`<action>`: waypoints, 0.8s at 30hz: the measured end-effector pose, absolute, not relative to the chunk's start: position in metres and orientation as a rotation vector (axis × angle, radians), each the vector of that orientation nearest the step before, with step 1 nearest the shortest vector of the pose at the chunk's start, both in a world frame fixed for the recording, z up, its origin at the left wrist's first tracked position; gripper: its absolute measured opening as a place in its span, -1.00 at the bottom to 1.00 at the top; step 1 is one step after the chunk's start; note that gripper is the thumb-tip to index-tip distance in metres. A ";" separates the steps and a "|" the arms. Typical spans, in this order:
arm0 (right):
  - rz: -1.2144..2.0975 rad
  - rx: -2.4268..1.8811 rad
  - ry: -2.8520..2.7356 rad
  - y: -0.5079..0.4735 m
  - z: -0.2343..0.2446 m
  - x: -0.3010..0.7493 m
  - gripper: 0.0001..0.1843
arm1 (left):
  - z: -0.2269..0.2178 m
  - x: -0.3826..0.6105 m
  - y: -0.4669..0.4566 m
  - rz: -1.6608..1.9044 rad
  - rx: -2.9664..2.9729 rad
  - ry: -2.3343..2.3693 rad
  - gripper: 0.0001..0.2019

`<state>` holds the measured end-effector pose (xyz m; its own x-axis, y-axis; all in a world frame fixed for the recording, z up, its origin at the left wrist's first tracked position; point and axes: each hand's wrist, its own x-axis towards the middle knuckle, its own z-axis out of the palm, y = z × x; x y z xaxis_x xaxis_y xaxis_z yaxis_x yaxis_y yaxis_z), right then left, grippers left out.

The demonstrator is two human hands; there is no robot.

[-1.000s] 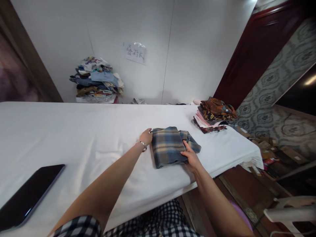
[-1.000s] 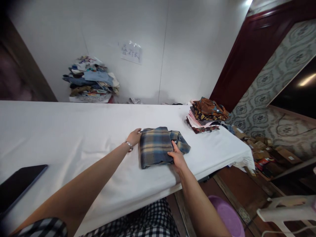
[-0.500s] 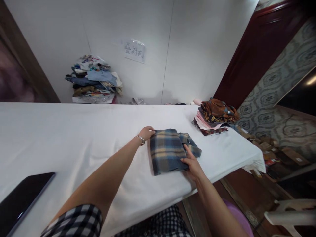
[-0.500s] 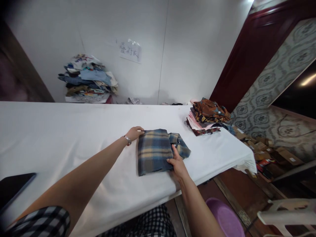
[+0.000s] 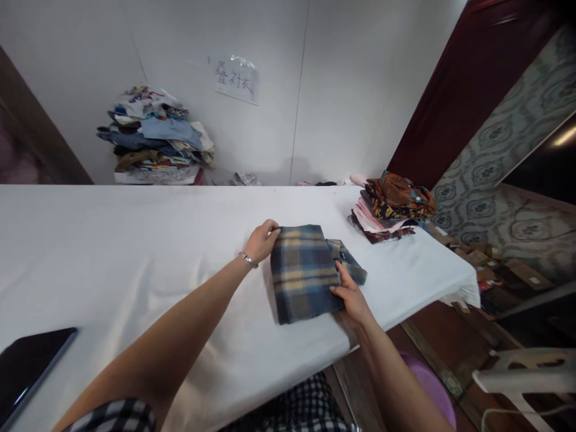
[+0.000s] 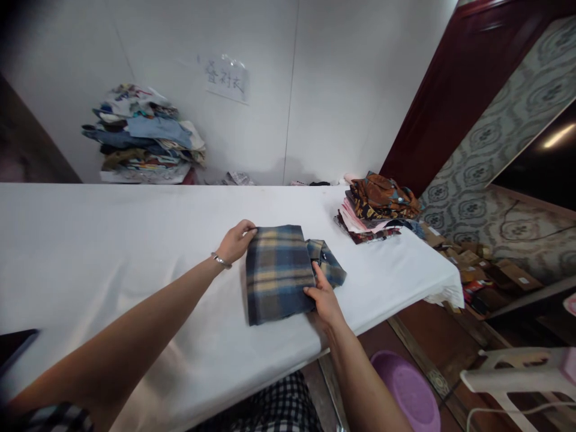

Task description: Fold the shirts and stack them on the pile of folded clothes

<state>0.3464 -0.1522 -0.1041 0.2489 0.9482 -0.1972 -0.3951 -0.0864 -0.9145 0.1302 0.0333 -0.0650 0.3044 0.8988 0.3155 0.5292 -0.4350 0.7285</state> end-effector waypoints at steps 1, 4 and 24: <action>1.250 -1.145 -0.647 -0.150 -0.104 0.346 -0.02 | -0.065 0.127 0.029 0.986 2.072 1.323 -0.80; 1.242 -1.198 -0.636 -0.144 -0.105 0.344 -0.03 | -0.076 0.116 0.023 0.837 1.998 1.531 -0.85; 1.118 -1.127 -0.556 -0.171 -0.113 0.324 -0.12 | -0.087 0.050 -0.069 0.717 1.957 1.731 -0.62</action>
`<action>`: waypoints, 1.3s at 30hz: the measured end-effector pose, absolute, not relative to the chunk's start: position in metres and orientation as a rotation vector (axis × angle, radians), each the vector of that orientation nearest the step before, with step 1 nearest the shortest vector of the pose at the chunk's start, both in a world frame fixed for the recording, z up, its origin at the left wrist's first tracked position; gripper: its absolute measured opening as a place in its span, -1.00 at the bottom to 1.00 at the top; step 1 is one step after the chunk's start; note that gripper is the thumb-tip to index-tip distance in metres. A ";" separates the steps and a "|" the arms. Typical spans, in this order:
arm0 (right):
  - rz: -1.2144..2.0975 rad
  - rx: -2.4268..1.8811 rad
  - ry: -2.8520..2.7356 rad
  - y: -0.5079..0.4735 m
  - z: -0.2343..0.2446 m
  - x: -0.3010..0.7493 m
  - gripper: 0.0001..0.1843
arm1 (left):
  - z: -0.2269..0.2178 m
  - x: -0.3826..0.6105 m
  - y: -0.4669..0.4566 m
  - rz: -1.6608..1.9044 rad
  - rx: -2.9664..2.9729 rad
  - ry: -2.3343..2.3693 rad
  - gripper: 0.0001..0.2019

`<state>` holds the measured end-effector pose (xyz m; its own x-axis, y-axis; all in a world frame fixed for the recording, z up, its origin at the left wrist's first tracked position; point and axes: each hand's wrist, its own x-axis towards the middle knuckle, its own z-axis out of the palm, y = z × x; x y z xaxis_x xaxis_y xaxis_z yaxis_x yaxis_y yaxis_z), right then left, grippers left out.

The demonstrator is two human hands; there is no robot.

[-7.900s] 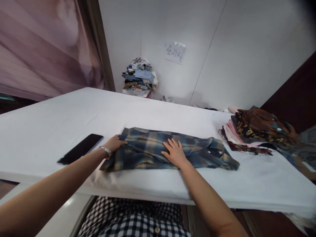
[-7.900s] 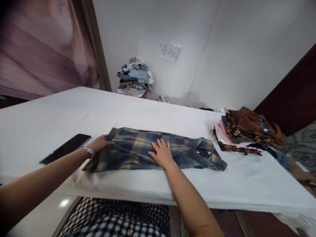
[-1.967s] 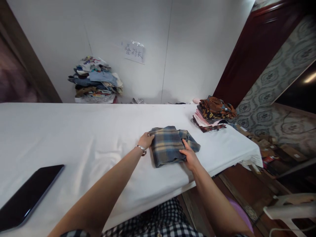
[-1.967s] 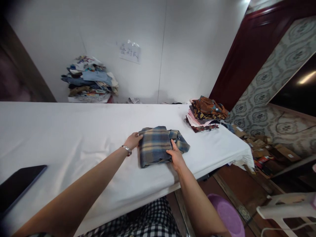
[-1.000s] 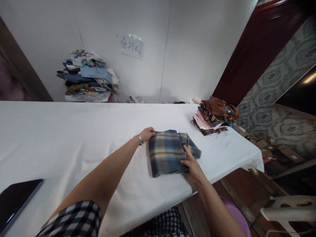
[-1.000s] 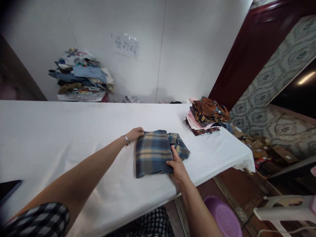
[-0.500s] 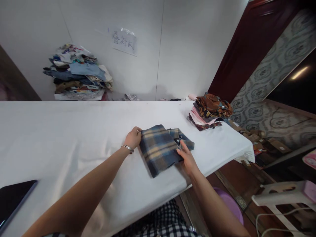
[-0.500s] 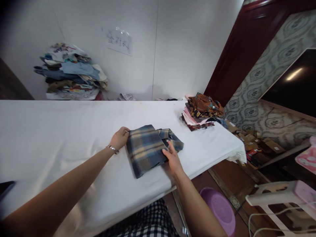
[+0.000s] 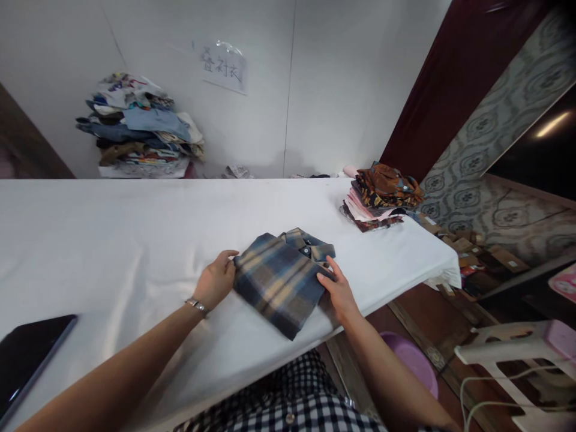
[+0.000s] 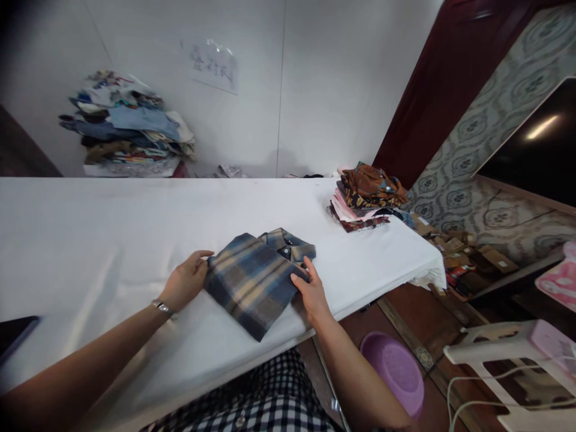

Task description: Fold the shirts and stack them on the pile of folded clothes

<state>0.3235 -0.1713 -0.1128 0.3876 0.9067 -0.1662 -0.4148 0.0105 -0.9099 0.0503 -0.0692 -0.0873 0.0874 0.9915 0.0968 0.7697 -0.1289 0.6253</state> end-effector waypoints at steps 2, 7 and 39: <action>1.121 -1.113 -0.524 -0.179 -0.113 0.322 -0.13 | -0.085 0.043 -0.077 0.765 1.915 1.734 -0.62; 1.311 -1.149 -0.562 -0.208 -0.103 0.318 -0.35 | -0.094 0.028 -0.090 0.858 1.768 1.670 -0.65; 1.640 -1.148 -0.510 -0.184 -0.098 0.317 -0.59 | -0.049 0.102 -0.010 0.219 1.329 1.298 -0.53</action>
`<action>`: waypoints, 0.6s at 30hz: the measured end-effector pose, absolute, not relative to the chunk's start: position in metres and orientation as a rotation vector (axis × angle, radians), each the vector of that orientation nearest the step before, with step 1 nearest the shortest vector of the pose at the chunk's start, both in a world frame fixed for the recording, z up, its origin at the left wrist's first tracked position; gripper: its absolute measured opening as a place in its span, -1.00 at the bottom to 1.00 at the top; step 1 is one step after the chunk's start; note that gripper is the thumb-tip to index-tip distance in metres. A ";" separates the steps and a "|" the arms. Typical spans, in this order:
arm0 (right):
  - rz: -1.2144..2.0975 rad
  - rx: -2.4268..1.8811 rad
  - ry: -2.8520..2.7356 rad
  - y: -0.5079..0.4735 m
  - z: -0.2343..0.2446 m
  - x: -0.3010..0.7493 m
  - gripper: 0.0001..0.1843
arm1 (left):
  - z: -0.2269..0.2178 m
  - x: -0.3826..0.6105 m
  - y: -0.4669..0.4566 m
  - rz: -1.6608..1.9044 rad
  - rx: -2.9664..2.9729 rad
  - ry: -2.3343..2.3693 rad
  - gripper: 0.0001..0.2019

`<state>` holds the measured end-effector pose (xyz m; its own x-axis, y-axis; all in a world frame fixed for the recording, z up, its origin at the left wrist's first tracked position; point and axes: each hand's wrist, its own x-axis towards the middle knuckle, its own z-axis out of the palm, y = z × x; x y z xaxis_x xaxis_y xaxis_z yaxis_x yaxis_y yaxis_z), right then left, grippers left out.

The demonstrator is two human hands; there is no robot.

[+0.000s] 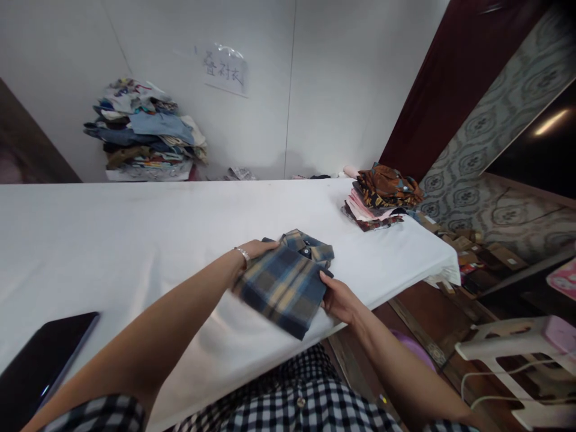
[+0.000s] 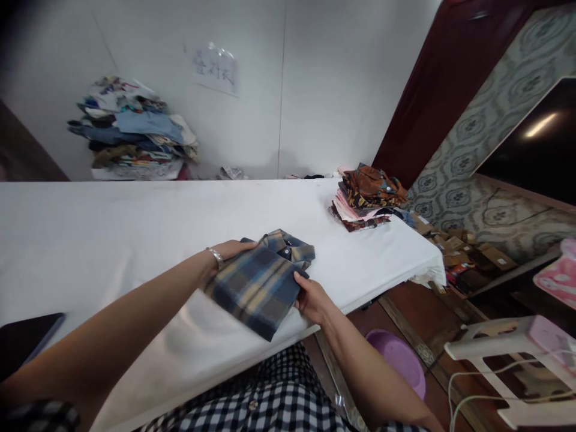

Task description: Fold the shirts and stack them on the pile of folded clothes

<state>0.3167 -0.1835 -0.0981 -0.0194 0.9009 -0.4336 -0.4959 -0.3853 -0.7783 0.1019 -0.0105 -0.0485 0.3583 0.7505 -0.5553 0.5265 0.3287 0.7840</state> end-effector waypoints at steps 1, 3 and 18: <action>1.657 -1.140 -0.509 -0.181 -0.099 0.316 -0.61 | -0.048 0.104 -0.011 0.172 1.203 1.241 -0.54; 1.647 -1.144 -0.547 -0.174 -0.096 0.316 -0.64 | -0.046 0.103 -0.010 0.127 1.013 1.146 -0.56; 0.752 -1.097 -1.263 -0.088 -0.019 0.333 -0.69 | 0.035 0.036 -0.037 0.853 1.860 1.062 -0.70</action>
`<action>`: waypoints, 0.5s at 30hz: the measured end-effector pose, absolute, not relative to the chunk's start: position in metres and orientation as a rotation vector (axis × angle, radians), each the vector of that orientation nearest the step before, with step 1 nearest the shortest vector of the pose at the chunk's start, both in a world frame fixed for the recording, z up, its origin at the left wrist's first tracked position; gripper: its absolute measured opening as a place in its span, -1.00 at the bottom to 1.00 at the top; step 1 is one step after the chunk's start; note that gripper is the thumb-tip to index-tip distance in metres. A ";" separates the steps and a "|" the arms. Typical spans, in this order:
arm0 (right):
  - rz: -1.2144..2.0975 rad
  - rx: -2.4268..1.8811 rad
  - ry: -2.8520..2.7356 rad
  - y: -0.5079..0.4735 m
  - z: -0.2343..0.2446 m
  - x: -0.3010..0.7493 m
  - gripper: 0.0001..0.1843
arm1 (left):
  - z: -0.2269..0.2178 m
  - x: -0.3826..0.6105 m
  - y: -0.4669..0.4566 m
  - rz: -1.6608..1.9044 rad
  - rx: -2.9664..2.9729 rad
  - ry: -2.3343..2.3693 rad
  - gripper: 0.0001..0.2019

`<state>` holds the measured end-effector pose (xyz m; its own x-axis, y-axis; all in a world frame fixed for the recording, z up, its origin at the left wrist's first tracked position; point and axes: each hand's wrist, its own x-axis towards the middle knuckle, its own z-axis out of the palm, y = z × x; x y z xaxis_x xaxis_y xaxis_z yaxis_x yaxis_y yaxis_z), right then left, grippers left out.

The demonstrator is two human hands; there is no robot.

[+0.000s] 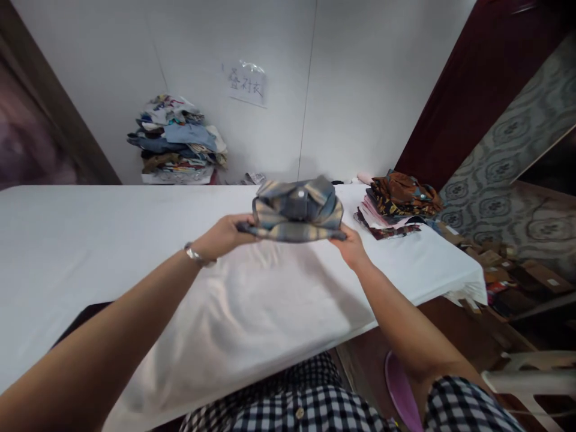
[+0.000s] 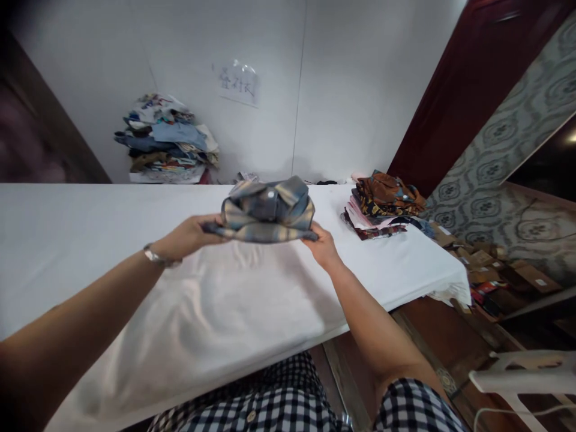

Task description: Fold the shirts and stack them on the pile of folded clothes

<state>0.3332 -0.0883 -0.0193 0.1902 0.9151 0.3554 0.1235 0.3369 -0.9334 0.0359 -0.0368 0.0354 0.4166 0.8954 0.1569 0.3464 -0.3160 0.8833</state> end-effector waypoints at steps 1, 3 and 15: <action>0.788 -1.125 -1.308 -0.096 -0.035 0.331 -0.70 | 0.018 0.032 -0.048 0.779 1.875 1.071 -0.71; 0.885 -1.164 -1.459 -0.116 -0.067 0.328 -0.74 | -0.019 0.024 -0.072 0.657 1.932 1.046 -0.78; 1.248 -1.353 -1.210 -0.157 -0.086 0.338 -0.36 | -0.063 0.022 -0.103 0.657 1.470 1.347 -0.56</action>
<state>0.3378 -0.1572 -0.0861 0.0091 0.9938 -0.1106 0.0797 -0.1110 -0.9906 0.0222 -0.1030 -0.0628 0.2332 0.9461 -0.2246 0.4060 0.1152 0.9066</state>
